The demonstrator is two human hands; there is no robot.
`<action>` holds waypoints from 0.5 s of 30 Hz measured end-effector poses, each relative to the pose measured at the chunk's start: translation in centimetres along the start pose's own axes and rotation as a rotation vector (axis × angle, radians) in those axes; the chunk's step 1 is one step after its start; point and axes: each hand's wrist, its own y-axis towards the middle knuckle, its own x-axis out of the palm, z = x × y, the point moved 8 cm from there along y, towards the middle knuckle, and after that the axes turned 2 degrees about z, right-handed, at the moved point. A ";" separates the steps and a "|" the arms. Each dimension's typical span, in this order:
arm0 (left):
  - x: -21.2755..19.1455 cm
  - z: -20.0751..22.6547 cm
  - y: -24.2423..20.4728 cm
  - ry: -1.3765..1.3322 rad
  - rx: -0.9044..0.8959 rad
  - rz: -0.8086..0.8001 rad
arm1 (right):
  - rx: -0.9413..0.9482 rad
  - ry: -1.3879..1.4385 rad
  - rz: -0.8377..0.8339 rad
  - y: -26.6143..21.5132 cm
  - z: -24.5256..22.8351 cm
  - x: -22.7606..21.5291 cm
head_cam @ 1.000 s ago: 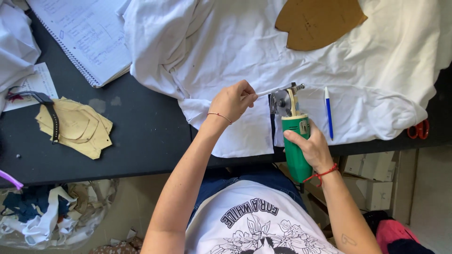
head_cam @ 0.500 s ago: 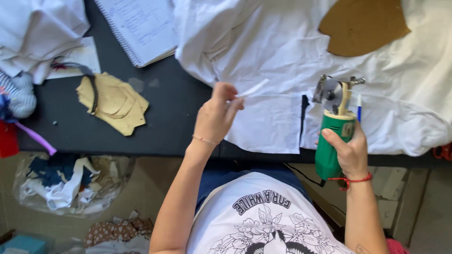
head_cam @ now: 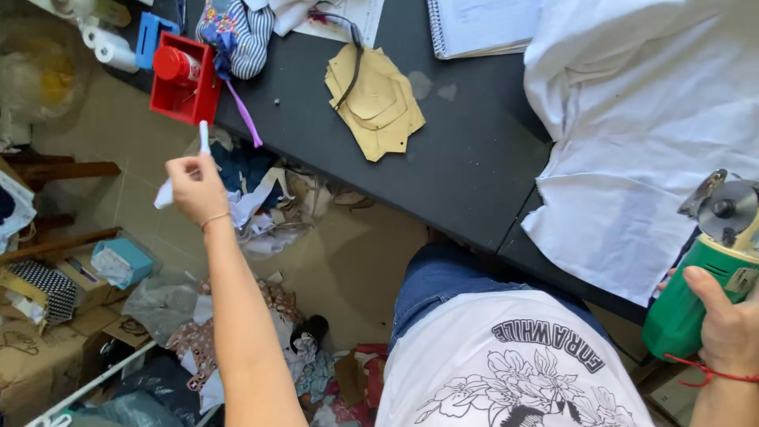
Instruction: The person smooths a large white fabric on a table, places a cardboard pattern on it, and traces the outline with a blue pen. They then use a green electric rotary cutter to cut the fabric along the traced lines, repeating the process for a second piece.
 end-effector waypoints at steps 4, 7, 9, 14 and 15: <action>4.7 5.2 -4.4 -0.039 -0.018 -0.267 | -0.011 0.005 0.148 -0.3 -0.3 -1.4; 3.3 20.6 -8.3 -0.277 0.266 -0.204 | 0.066 0.070 0.250 -0.8 -0.6 -2.3; 3.6 27.5 -12.8 -0.337 0.407 -0.286 | 0.081 0.091 0.277 -1.7 -1.3 -2.7; 12.0 36.3 -25.7 -0.204 0.444 -1.017 | 0.139 0.081 0.355 -3.2 -1.3 -3.6; 12.1 36.9 -26.4 -0.210 0.451 -1.024 | 0.143 0.080 0.366 -3.5 -0.9 -3.8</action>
